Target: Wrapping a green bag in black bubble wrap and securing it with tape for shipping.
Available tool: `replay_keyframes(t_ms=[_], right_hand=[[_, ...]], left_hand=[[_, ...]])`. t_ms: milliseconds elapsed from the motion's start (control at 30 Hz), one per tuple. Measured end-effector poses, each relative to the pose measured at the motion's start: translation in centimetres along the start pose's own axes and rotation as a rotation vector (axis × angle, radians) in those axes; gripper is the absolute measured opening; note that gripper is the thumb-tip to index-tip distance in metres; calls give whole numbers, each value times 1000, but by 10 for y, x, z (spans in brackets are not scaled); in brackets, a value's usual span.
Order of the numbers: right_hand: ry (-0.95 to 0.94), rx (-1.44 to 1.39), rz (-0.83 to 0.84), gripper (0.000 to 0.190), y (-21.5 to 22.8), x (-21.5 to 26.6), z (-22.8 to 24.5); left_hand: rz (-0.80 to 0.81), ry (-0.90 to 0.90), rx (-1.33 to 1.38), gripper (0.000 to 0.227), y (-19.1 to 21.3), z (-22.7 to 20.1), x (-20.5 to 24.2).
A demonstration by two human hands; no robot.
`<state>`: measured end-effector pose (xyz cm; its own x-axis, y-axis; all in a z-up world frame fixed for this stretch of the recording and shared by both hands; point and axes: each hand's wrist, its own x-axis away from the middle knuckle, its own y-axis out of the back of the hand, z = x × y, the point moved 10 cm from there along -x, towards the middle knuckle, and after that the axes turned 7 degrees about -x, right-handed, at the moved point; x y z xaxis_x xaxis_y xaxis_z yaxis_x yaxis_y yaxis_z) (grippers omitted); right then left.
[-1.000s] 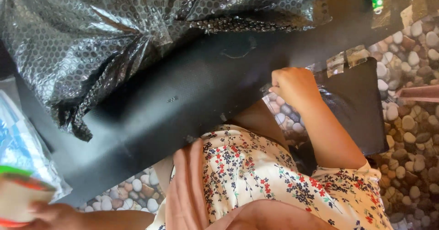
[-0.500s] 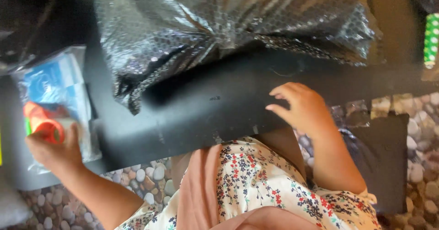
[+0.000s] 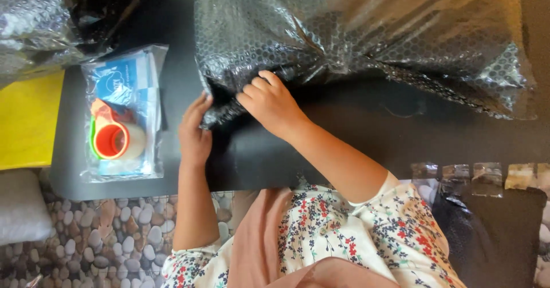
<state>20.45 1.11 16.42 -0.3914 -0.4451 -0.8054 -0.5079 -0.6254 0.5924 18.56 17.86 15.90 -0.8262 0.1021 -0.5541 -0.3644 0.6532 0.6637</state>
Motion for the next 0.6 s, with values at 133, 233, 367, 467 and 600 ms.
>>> replay_keyframes(t_ms=[133, 233, 367, 467, 600], right_hand=[[-52, -181, 187, 13, 7, 34, 0], [-148, -327, 372, 7, 30, 60, 3], [-229, -355, 538, 18, 46, 101, 1], [-251, -365, 625, 38, 58, 107, 11], [-304, -331, 669, 66, 52, 106, 14]], left_hand=[[69, -1, 46, 56, -7, -1, 21], [126, -20, 41, 50, -21, -2, 49], [172, -100, 103, 40, -46, -18, 87], [155, -134, 204, 16, -44, -56, 91], [76, -101, 281, 17, -53, -52, 98]])
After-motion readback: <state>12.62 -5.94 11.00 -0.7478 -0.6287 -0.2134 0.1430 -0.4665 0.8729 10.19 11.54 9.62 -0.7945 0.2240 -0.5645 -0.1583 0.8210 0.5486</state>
